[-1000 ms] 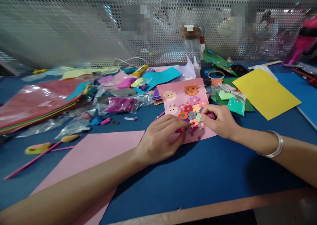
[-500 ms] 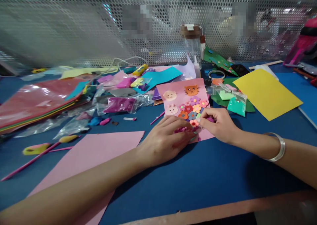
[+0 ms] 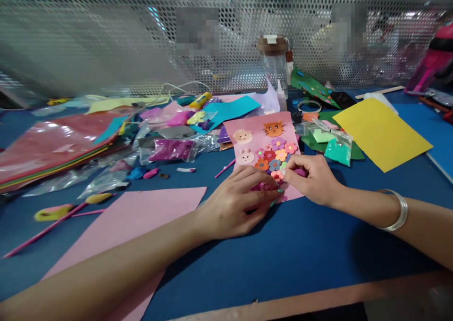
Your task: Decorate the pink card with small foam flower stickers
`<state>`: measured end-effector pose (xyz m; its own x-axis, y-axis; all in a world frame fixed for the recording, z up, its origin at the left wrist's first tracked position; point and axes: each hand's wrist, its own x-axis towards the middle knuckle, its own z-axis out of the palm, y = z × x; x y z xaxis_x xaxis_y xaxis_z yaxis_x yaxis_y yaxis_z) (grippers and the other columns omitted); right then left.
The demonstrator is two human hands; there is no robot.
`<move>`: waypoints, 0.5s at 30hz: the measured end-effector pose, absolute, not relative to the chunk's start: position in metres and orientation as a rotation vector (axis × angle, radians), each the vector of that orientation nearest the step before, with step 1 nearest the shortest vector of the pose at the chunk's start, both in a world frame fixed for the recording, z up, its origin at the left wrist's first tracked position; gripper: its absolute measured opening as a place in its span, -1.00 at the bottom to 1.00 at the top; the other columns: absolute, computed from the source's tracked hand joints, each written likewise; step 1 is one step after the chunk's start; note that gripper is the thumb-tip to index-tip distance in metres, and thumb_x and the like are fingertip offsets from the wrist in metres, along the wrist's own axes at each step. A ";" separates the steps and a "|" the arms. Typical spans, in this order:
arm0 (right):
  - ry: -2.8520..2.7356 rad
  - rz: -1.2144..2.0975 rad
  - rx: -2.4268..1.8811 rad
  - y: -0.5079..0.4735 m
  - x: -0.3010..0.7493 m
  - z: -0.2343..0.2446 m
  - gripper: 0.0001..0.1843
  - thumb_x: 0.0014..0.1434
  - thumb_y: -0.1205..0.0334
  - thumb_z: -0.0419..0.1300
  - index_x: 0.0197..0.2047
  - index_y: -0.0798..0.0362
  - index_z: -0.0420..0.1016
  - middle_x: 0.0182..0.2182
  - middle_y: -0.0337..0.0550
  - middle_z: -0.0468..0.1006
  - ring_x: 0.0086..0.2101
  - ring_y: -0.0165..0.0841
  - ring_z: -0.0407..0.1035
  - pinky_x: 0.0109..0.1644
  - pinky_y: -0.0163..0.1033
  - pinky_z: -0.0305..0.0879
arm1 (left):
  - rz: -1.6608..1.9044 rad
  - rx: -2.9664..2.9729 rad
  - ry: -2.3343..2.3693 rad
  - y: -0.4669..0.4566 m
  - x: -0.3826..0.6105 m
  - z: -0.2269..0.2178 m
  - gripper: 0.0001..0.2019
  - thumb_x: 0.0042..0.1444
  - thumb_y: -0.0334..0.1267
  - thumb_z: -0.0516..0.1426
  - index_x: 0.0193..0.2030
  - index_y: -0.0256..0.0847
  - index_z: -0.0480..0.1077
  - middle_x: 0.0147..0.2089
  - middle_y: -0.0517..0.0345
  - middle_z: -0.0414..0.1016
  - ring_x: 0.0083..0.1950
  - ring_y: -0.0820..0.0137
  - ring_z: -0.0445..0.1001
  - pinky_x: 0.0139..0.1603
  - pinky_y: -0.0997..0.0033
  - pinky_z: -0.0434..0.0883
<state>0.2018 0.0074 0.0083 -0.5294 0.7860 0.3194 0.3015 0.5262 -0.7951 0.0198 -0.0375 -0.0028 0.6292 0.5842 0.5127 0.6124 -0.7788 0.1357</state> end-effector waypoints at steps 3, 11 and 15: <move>-2.099 0.879 -0.883 0.008 0.202 0.008 -0.81 0.00 0.31 0.04 -0.61 0.13 0.28 -0.70 -0.31 0.24 -0.65 -0.56 0.04 -0.60 -0.39 -0.05 | -0.837 -2.838 -1.009 -0.037 0.019 -0.002 -0.77 0.04 -0.39 0.00 -0.25 -0.21 0.45 -0.24 0.07 0.45 -0.23 0.36 0.35 -0.23 0.30 0.28; -2.125 0.826 -0.863 0.008 0.202 0.008 -0.81 0.00 0.31 0.03 -0.61 0.12 0.28 -0.69 -0.31 0.24 -0.64 -0.56 0.05 -0.59 -0.40 -0.04 | -0.841 -2.831 -1.012 -0.038 0.019 -0.002 -0.74 0.00 -0.45 -0.01 -0.22 -0.21 0.43 -0.24 0.09 0.44 -0.23 0.37 0.35 -0.24 0.31 0.28; -2.143 0.809 -0.854 0.008 0.203 0.008 -0.81 0.00 0.31 0.03 -0.61 0.12 0.26 -0.69 -0.31 0.23 -0.64 -0.56 0.04 -0.58 -0.40 -0.05 | -0.889 -2.748 -1.048 -0.039 0.019 -0.001 -0.79 -0.01 -0.44 -0.01 -0.32 -0.23 0.44 -0.29 0.10 0.45 -0.28 0.38 0.34 -0.23 0.30 0.26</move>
